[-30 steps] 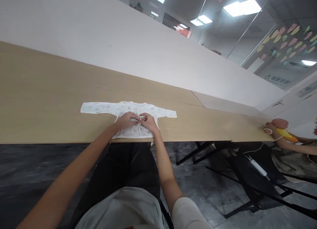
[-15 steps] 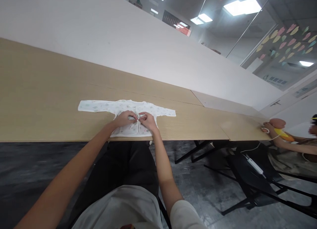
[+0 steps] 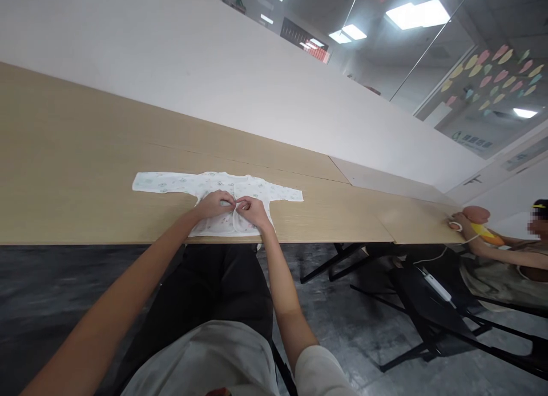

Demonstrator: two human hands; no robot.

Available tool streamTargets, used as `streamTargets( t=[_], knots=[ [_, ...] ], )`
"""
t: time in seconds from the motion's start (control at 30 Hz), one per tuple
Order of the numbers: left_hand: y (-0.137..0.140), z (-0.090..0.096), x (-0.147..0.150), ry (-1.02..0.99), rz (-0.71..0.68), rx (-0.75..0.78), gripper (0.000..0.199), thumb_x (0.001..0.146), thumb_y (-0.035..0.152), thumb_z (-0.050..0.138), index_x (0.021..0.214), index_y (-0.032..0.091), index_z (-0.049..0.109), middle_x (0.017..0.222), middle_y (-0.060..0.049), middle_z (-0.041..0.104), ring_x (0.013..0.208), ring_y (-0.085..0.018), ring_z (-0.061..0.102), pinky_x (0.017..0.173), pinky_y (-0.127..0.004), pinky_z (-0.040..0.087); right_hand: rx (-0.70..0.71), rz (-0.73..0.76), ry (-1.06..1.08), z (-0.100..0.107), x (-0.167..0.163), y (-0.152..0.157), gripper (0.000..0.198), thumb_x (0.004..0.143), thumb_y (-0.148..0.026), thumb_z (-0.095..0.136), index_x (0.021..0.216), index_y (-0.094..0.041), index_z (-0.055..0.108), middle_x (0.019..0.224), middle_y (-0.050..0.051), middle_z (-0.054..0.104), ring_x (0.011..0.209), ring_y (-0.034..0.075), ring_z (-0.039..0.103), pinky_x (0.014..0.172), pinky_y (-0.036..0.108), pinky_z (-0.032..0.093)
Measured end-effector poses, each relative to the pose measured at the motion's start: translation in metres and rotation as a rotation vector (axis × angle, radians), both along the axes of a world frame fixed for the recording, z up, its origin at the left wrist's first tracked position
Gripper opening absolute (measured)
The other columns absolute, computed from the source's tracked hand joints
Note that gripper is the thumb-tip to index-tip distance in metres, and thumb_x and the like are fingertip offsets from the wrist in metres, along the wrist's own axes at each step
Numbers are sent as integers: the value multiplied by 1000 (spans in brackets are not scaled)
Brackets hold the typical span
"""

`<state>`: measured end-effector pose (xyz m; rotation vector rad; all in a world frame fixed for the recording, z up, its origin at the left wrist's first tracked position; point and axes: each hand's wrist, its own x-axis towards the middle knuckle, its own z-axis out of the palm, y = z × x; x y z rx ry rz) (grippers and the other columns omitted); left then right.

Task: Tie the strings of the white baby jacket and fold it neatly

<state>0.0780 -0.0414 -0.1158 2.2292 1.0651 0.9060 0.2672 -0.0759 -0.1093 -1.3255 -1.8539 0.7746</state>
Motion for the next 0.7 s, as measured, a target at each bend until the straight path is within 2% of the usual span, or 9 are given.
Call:
streamTargets(
  t=[0.2,0.4,0.6,0.7],
  knots=[
    [-1,0,0,-19,11,-37,41,73,63,61,78,25,77,95,-6,74,92,-23,66,90,-34,51,24,-1,-29,1,-3,0,26,75,-12,63,98,-21,70,74,-4,69,70,12,63,73,22,51],
    [-1,0,0,-15,5,-7,39,74,59,60,74,23,76,93,-7,73,89,-23,65,90,-35,50,-62,-37,24,3,-4,2,32,70,-9,64,99,-21,67,71,-5,67,70,13,63,73,24,52],
    [2,-1,0,26,29,24,36,71,57,59,70,23,73,92,-6,72,92,-25,64,93,-37,49,-129,-64,134,2,0,5,29,68,-9,64,95,-19,66,66,-7,64,68,12,62,71,23,51],
    [2,-1,-1,40,53,35,34,69,53,60,75,23,73,92,-7,72,95,-26,64,95,-39,48,-142,-63,149,3,1,5,25,68,-7,62,90,-19,67,66,-6,64,69,12,63,72,23,51]
  ],
)
